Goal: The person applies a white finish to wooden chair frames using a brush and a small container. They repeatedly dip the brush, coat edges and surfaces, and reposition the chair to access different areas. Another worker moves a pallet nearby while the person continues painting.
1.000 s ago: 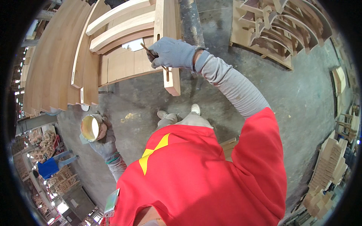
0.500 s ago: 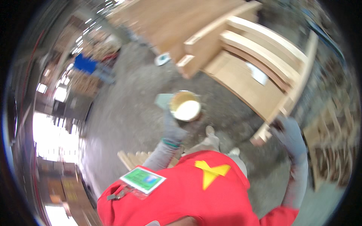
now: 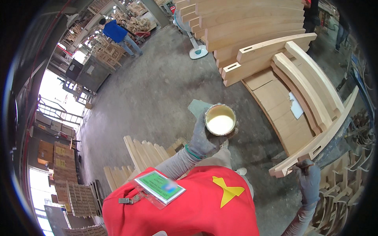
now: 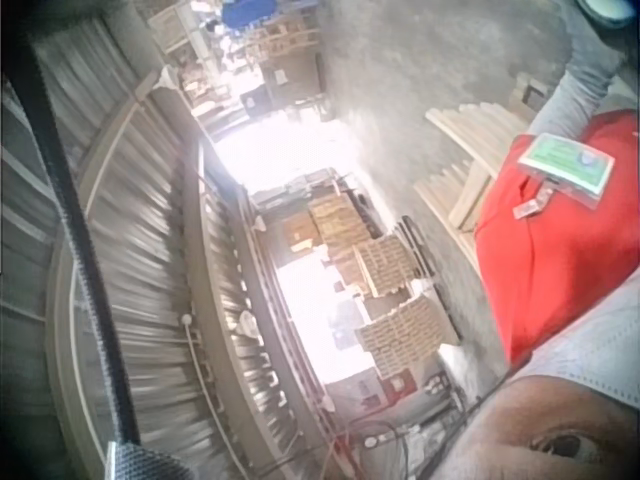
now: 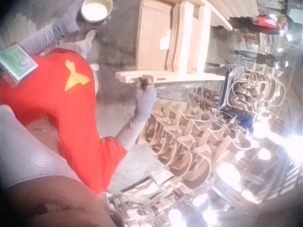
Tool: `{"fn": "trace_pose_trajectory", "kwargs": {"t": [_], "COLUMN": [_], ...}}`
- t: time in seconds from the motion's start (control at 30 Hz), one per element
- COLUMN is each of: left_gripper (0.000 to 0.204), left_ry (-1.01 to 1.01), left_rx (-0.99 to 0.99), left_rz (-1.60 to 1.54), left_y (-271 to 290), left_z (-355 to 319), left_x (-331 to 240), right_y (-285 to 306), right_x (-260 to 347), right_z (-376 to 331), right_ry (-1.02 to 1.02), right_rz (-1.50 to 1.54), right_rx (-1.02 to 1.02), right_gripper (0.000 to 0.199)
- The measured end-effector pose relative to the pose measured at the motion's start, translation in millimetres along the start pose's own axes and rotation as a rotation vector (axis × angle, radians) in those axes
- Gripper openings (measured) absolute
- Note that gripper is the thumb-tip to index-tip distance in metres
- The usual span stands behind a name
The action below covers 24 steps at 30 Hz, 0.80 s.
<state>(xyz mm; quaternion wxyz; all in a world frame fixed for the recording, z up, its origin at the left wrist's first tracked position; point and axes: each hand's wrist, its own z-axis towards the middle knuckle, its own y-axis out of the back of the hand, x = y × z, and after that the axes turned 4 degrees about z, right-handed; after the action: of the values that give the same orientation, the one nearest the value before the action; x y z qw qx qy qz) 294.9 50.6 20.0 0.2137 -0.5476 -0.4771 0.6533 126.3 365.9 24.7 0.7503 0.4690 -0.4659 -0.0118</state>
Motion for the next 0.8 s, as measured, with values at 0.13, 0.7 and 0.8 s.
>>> {"fn": "trace_pose_trajectory", "kwargs": {"t": [0.13, 0.7, 0.8], "left_gripper": [0.037, 0.041, 0.055], "left_ry": [-0.177, -0.040, -0.284], "left_rx": [0.004, 0.032, -0.011], "left_rz": [0.382, 0.038, 0.666], "left_y": [-2, 1, 5], "left_z": [-2, 0, -2], "left_x": [4, 2, 12], "right_y": [-4, 12, 19], "right_x": [-18, 31, 28], "right_z": [8, -28, -31], "right_ry": [-0.128, 0.061, -0.090], "right_rz": [0.232, -0.057, -0.049], "right_rx": [-0.007, 0.124, 0.107], "right_gripper": [0.012, 0.007, 0.008]}}
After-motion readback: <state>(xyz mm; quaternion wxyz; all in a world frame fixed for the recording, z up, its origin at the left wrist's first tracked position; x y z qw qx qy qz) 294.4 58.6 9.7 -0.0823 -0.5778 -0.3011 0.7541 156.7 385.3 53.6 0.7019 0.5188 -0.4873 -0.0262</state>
